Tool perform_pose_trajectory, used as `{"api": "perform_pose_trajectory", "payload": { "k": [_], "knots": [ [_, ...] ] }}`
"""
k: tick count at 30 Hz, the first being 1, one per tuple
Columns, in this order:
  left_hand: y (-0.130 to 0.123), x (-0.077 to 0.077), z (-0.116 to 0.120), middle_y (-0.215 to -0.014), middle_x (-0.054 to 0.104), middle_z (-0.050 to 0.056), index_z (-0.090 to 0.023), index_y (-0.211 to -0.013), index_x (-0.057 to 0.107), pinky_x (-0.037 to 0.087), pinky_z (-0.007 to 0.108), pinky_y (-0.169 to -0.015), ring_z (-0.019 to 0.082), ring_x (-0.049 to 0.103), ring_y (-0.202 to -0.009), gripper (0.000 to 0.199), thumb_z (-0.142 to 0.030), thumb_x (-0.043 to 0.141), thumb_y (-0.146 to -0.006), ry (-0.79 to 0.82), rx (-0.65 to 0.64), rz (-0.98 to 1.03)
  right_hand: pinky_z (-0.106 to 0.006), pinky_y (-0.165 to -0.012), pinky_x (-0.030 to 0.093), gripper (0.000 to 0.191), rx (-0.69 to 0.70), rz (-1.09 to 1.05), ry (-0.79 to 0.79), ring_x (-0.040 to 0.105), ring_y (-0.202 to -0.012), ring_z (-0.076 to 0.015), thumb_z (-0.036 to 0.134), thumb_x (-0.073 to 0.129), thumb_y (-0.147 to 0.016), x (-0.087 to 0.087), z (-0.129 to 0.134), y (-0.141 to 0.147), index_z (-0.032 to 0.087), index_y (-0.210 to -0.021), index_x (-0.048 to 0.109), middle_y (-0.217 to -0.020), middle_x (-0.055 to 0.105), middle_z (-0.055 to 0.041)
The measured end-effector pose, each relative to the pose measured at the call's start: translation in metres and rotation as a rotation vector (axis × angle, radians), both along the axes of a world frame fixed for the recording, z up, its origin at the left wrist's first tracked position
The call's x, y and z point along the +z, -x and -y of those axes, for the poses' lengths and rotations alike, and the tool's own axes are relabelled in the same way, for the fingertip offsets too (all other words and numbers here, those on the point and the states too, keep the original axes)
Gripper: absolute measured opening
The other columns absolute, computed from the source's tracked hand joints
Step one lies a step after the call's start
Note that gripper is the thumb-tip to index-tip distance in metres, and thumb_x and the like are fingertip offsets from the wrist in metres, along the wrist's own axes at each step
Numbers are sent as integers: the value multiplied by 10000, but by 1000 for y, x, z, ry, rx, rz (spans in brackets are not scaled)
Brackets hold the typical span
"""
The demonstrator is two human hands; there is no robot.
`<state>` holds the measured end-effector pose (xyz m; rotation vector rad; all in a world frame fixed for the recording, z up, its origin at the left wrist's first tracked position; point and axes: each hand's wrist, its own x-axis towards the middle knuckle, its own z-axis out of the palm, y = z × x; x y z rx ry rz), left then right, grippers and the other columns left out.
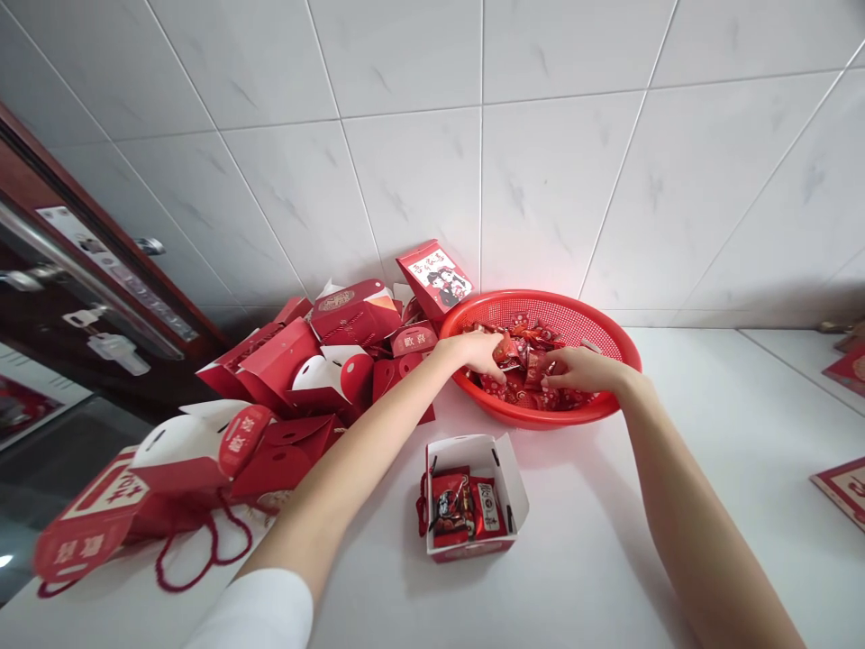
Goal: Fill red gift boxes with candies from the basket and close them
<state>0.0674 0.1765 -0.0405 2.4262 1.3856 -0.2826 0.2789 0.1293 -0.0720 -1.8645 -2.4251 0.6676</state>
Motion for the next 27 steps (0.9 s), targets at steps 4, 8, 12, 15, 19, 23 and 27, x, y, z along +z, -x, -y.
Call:
{"api": "perform_pose_trajectory", "payload": {
  "k": [4,8,12,15,19,23,27],
  "knots": [
    [2,-11,-20,-1546,512,168,-221,-1465,496,455,372,-1064,372,512,-1392,932,-517,832,-648,-8,34,24,-454,-1010,437,258,-10,2,-7,699,-1019,-298,337,595,-868,-4,-3,-2,294,-1060,762,-1032,780,-35],
    [5,-23,-24,-1518,541,163,-216,-1447,507,459,363,-1059,352,516,-1390,854,-478,809,-691,-5,24,67,-462,-1038,422,241,-19,13,-8,691,-1056,-309,355,592,-878,-4,-4,-2,293,-1046,753,-1039,780,-36],
    [5,-27,-22,-1441,606,141,-206,-1373,572,476,345,-1011,343,549,-1338,769,-422,825,-680,-34,26,149,-470,-1079,392,229,-28,21,-17,685,-1076,-309,366,586,-891,-4,-4,-1,280,-1041,737,-1032,779,-42],
    [6,-27,-23,-1250,703,110,-177,-1187,672,492,327,-916,319,622,-1198,530,-349,800,-703,-60,34,229,-472,-1108,369,216,-30,19,-19,686,-1065,-299,361,591,-890,-5,-5,-1,269,-1021,736,-1034,783,-39],
    [9,-28,-23,-855,713,20,-173,-861,699,471,294,-736,230,667,-877,151,-267,730,-748,-38,7,356,-457,-1062,409,225,-31,9,-36,694,-1019,-294,364,605,-879,-6,-6,-1,262,-1016,751,-992,785,-50],
    [13,-29,-18,-718,634,-26,-178,-767,657,432,287,-676,183,609,-741,139,-284,743,-744,-38,-21,499,-440,-942,462,232,-23,5,-57,687,-965,-299,371,616,-872,-4,-4,-1,264,-1017,764,-951,779,-59],
    [18,-32,-8,-731,650,-14,-169,-825,673,443,303,-684,181,606,-712,191,-350,727,-794,-50,-17,597,-380,-792,481,244,-18,-56,-80,682,-905,-281,417,630,-867,1,-1,0,239,-994,738,-935,760,-65]
  ]
}}
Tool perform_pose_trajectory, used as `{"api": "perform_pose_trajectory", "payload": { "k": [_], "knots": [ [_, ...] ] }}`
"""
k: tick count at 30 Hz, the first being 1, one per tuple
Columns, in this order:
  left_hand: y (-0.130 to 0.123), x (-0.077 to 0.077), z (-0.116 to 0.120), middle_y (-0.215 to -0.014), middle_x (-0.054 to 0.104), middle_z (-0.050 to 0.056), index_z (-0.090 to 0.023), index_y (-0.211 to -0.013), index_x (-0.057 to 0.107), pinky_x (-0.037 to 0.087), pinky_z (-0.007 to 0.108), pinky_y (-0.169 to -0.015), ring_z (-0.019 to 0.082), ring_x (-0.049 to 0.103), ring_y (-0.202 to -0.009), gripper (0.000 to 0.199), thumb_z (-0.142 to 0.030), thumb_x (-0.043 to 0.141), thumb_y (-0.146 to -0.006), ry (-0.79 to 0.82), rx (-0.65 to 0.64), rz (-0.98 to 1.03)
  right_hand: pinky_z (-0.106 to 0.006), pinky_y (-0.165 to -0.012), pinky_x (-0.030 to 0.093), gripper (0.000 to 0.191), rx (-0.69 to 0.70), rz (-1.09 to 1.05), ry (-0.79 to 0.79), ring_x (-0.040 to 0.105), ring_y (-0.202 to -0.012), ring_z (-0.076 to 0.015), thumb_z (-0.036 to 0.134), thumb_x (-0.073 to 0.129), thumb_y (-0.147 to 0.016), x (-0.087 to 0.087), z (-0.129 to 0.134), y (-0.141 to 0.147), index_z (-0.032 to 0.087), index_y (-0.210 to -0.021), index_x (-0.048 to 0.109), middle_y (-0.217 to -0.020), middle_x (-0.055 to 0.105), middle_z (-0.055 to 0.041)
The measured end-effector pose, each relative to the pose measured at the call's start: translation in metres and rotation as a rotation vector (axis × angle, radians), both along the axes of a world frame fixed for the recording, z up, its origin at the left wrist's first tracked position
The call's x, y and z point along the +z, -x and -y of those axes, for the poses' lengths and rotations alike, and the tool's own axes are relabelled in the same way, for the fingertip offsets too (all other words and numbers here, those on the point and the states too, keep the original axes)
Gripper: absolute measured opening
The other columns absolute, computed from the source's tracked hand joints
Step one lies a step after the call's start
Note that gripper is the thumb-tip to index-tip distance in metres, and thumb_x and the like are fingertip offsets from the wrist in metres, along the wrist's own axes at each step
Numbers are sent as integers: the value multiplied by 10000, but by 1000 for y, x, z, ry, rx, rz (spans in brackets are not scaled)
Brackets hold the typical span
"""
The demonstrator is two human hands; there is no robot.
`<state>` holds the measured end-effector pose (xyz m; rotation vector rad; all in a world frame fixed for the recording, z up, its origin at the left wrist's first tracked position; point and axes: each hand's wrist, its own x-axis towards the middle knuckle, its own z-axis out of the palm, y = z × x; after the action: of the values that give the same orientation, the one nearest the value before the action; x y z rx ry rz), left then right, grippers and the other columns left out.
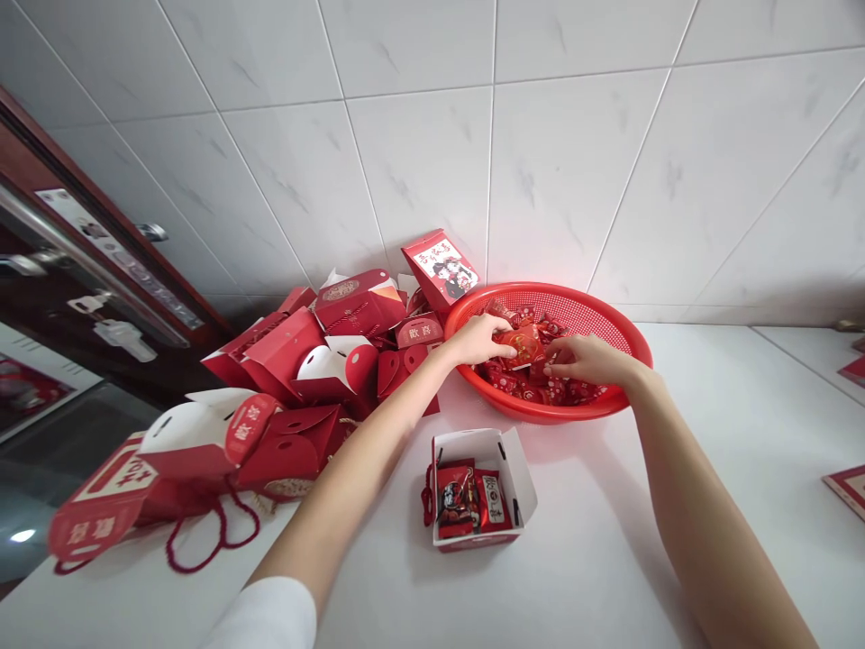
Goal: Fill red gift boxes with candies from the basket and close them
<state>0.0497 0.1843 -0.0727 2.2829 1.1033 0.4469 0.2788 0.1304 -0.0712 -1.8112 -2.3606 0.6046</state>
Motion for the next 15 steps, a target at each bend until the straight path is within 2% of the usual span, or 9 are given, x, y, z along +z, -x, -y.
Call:
{"api": "perform_pose_trajectory", "payload": {
  "k": [4,7,9,11,13,15],
  "knots": [
    [3,-3,8,-954,749,53,-149,-955,715,506,344,-860,211,683,-898,223,-314,735,-806,-12,10,203,-331,-714,475,328,64,-281,-65,657,-808,-228,556,651,-844,6,6,5,229,-857,672,-854,726,-29],
    [4,-1,11,-1175,750,96,-143,-1117,712,491,362,-1012,223,681,-1092,317,-274,730,-828,4,18,322,-330,-680,466,405,61,-486,-144,614,-726,-201,612,620,-853,10,9,9,212,-791,625,-766,676,-24],
    [5,3,11,-1297,715,101,-151,-1259,667,488,330,-1038,212,663,-1170,394,-269,679,-884,16,43,200,-329,-659,458,406,11,-581,-189,595,-692,-193,600,619,-850,11,10,10,202,-768,613,-725,651,-23],
    [5,8,10,-1332,702,96,-159,-1304,653,498,291,-1019,206,660,-1187,401,-214,620,-909,28,64,-14,-323,-637,446,381,-82,-623,-260,578,-669,-185,569,633,-831,10,10,10,201,-739,595,-694,626,-15],
    [4,11,8,-1252,739,96,-167,-1209,718,521,294,-972,240,682,-1144,382,-150,657,-832,60,61,-202,-315,-622,434,322,-194,-631,-344,568,-658,-181,510,644,-803,9,8,9,207,-718,576,-679,614,-7],
    [0,12,5,-1127,775,100,-187,-1039,782,543,336,-915,304,702,-1079,383,-118,768,-662,106,48,-312,-311,-614,427,253,-288,-612,-395,567,-655,-182,446,642,-769,6,7,8,216,-700,562,-668,617,-5]
  ]
}}
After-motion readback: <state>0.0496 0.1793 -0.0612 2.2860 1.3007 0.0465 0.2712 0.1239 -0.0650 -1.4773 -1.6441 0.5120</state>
